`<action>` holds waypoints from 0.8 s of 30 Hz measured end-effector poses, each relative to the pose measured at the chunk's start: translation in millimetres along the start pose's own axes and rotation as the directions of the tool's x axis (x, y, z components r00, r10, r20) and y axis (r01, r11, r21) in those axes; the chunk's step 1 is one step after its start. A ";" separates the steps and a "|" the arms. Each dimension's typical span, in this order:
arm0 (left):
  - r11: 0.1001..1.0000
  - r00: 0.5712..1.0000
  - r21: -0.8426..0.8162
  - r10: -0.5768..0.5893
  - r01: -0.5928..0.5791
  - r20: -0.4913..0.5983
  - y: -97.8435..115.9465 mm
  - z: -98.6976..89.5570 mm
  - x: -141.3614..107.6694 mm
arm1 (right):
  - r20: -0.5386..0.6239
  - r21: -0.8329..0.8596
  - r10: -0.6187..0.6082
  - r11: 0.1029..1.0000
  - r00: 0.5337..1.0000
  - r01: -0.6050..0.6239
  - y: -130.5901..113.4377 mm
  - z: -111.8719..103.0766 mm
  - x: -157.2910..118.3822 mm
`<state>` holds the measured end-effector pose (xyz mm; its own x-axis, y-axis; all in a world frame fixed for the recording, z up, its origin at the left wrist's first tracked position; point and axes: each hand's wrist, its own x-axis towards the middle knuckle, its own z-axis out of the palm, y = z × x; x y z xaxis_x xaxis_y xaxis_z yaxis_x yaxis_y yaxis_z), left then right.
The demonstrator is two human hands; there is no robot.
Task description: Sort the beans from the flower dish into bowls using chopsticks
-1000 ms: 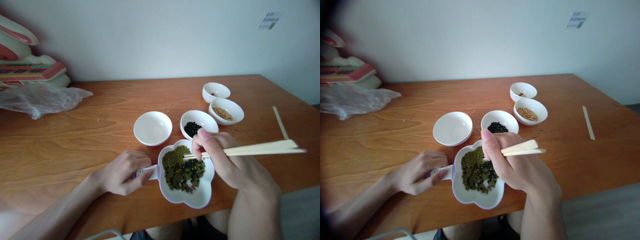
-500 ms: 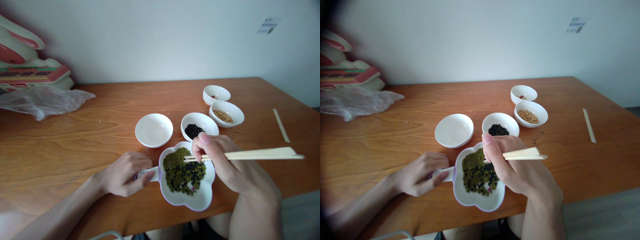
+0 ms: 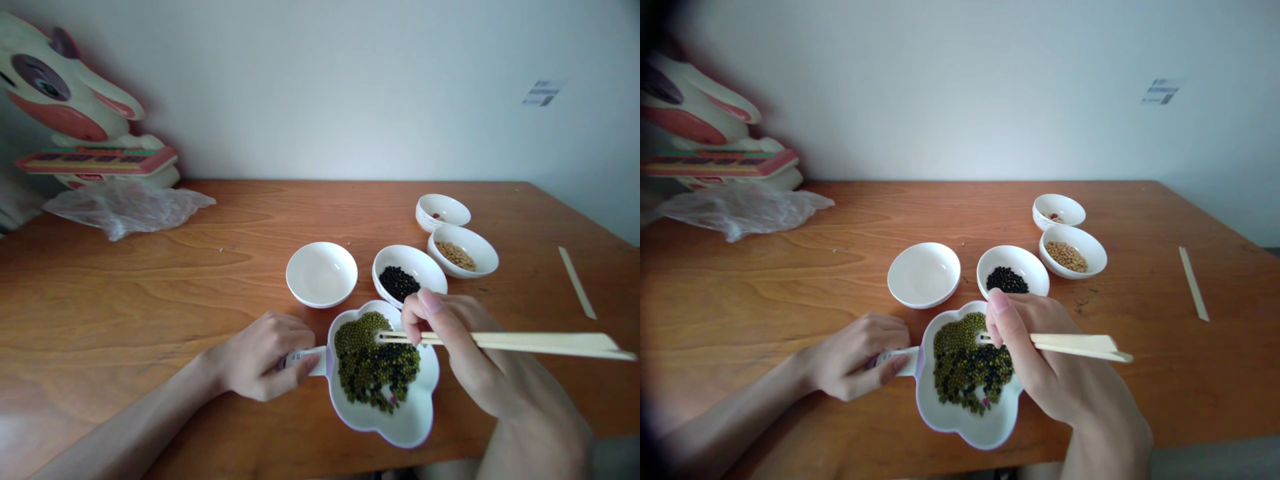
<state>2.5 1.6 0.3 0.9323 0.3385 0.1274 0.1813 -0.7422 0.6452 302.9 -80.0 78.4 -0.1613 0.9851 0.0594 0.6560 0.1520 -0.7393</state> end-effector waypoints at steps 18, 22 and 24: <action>1.000 1.000 0.022 0.005 -0.004 -0.019 -0.4 0.5 0.6 | 0.020 0.000 0.010 1.000 1.000 -0.010 6.5 0.6 2.0; 1.000 1.000 0.025 0.005 -0.004 -0.014 -1.0 1.3 0.0 | 0.011 0.015 0.012 1.000 1.000 -0.012 6.0 0.5 2.2; 1.000 1.000 0.022 0.005 -0.005 -0.015 -0.9 1.0 0.7 | 0.018 0.018 0.018 1.000 1.000 -0.018 5.3 0.4 1.8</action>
<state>3.2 1.9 -1.0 0.9284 0.3435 0.1416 0.1838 -0.7560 0.6282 305.8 -77.5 74.3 -0.1629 0.9861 0.0340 0.6456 0.1326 -0.7521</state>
